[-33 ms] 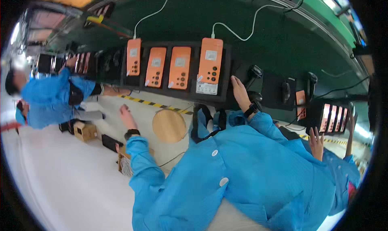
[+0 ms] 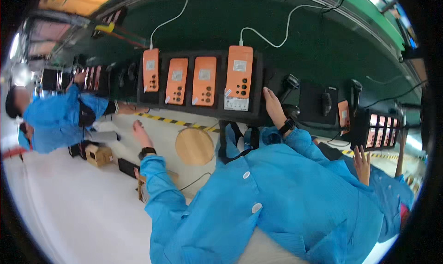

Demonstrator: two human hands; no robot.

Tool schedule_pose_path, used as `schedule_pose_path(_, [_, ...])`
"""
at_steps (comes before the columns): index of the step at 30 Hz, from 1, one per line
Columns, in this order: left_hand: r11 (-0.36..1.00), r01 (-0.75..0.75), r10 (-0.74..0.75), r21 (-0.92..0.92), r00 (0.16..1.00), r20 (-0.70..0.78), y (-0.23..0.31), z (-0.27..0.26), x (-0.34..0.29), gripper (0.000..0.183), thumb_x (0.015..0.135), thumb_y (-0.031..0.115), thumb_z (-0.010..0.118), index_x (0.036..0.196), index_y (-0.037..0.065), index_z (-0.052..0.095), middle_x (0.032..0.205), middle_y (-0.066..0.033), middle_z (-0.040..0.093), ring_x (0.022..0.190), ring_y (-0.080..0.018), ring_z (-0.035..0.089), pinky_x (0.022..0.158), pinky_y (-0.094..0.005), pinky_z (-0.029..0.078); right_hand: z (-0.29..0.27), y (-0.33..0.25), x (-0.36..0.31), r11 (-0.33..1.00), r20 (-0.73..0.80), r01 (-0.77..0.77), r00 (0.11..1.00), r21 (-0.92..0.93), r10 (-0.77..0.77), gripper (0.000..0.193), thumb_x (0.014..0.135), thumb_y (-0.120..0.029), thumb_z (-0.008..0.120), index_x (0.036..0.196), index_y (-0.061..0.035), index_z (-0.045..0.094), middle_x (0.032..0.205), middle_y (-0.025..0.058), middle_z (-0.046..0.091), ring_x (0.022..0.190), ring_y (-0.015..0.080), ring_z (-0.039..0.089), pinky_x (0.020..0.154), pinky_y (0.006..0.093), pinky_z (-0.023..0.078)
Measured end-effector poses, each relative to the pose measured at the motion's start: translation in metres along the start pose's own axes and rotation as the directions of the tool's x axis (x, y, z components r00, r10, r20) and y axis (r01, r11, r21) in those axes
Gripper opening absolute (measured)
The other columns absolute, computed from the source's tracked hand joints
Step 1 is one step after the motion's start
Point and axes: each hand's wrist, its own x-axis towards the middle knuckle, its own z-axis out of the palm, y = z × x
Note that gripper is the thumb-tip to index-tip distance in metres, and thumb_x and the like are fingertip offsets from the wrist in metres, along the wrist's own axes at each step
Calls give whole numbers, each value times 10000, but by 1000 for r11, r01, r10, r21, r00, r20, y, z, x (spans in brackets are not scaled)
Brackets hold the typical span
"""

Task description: Scanning barcodes on mobile phones and organizing them on a testing bench in an electronics factory.

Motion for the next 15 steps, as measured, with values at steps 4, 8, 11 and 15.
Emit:
schedule_pose_path(4, [971,183,-97,-153,889,447,39,21,109,514,966,405,445,1285,5,481,1238,-104,556,1157,-221,517,981,-346,395,16,-16,-3,991,-73,-91,992,99,99,598,985,-447,371,1363,15,401,1358,211,475,1284,326,424,1027,338,347])
schedule_pose_path(8, [915,389,-160,-111,599,784,32,68,182,562,971,476,418,1307,27,453,1281,-81,506,1187,-245,482,1005,-362,392,37,-5,1,889,-133,-82,979,450,157,569,1000,-420,359,1357,20,411,1339,145,502,1220,244,476,1010,308,361])
schedule_pose_path(11, [848,503,-138,-167,515,846,-20,75,219,549,988,456,379,1379,71,386,1377,-93,428,1240,-288,435,1047,-404,377,41,-17,-2,689,-73,-83,978,720,195,546,1008,-407,355,1349,14,430,1323,90,503,1167,177,486,1006,288,362])
schedule_pose_path(15, [791,600,-208,-121,450,868,-23,81,210,560,998,450,342,1433,98,326,1448,-92,371,1302,-312,372,1092,-445,333,39,32,-8,724,-169,-31,965,689,202,530,1009,-389,374,1343,17,447,1356,74,488,1183,155,484,1022,272,355])
